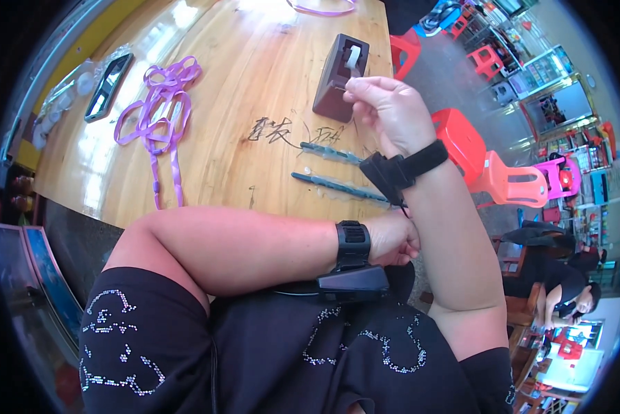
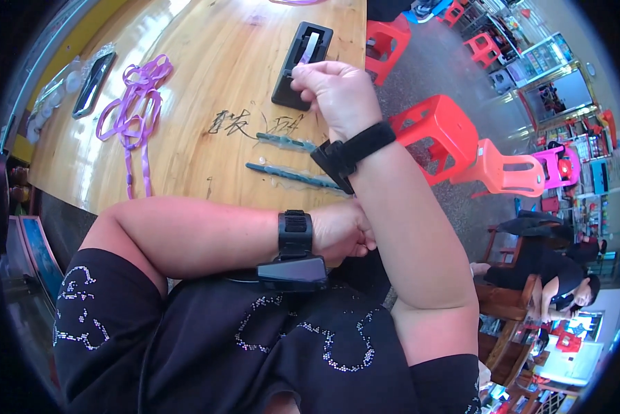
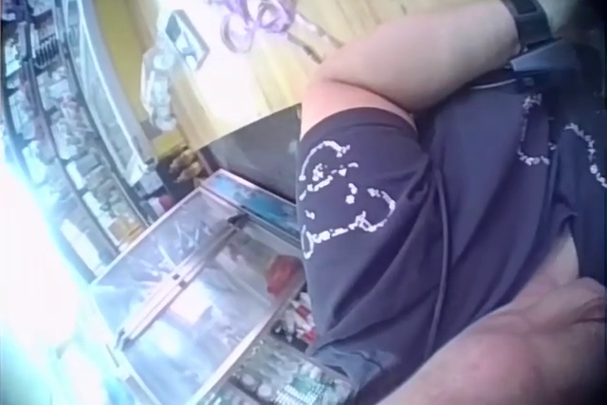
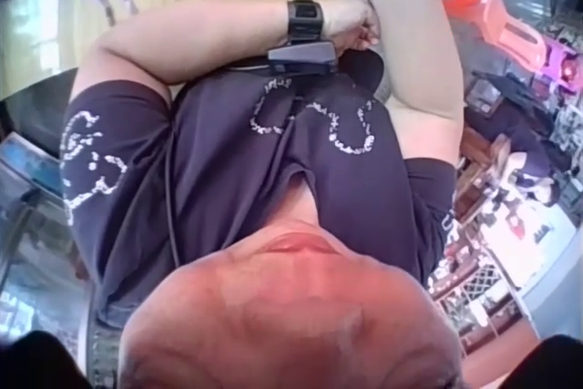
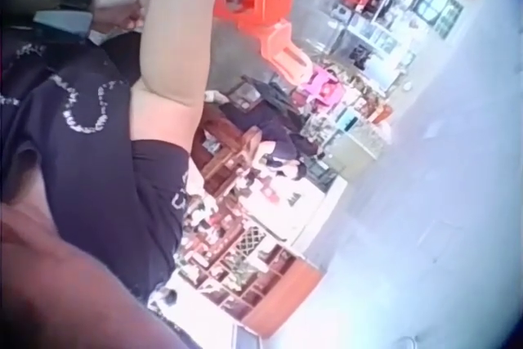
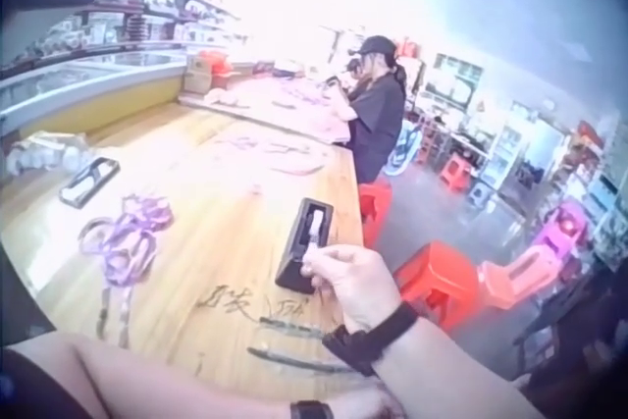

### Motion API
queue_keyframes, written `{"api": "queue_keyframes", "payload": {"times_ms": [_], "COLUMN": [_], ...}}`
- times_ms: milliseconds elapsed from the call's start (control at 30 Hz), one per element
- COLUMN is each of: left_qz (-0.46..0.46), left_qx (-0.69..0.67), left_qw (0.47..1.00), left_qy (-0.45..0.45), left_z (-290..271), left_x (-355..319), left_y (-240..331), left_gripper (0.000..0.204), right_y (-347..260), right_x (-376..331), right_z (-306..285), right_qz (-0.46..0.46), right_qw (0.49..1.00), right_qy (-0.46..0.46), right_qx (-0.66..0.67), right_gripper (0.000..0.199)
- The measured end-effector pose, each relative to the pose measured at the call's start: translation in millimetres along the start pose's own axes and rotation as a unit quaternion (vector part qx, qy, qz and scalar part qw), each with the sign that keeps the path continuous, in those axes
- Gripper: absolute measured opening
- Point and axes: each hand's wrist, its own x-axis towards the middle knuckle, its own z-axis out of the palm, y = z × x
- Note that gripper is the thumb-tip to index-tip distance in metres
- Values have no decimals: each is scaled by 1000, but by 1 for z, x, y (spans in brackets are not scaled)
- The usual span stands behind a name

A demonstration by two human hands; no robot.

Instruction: The person picks up a purple ribbon, wraps it around a pair of sticks, and secures it with tape from a dispenser before placing it in a bin. They repeat this process several times and then tie a knot in a long purple ribbon by hand.

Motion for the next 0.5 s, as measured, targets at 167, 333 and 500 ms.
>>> {"api": "queue_keyframes", "payload": {"times_ms": [167,333,500], "left_qz": [-27,-18,-5], "left_qx": [-24,-8,-23], "left_qw": [999,1000,998], "left_qy": [-4,-16,53], "left_z": [-3,0,8], "left_x": [3,4,-8], "left_y": [-3,-3,2], "left_gripper": [27,43,59], "right_y": [16,18,-7], "right_x": [-2,1,-10], "right_z": [-5,-22,-48], "right_qz": [81,69,-29], "right_qw": [993,986,970], "right_qy": [-52,-45,-137], "right_qx": [-68,-145,-200], "right_gripper": [9,8,11]}}
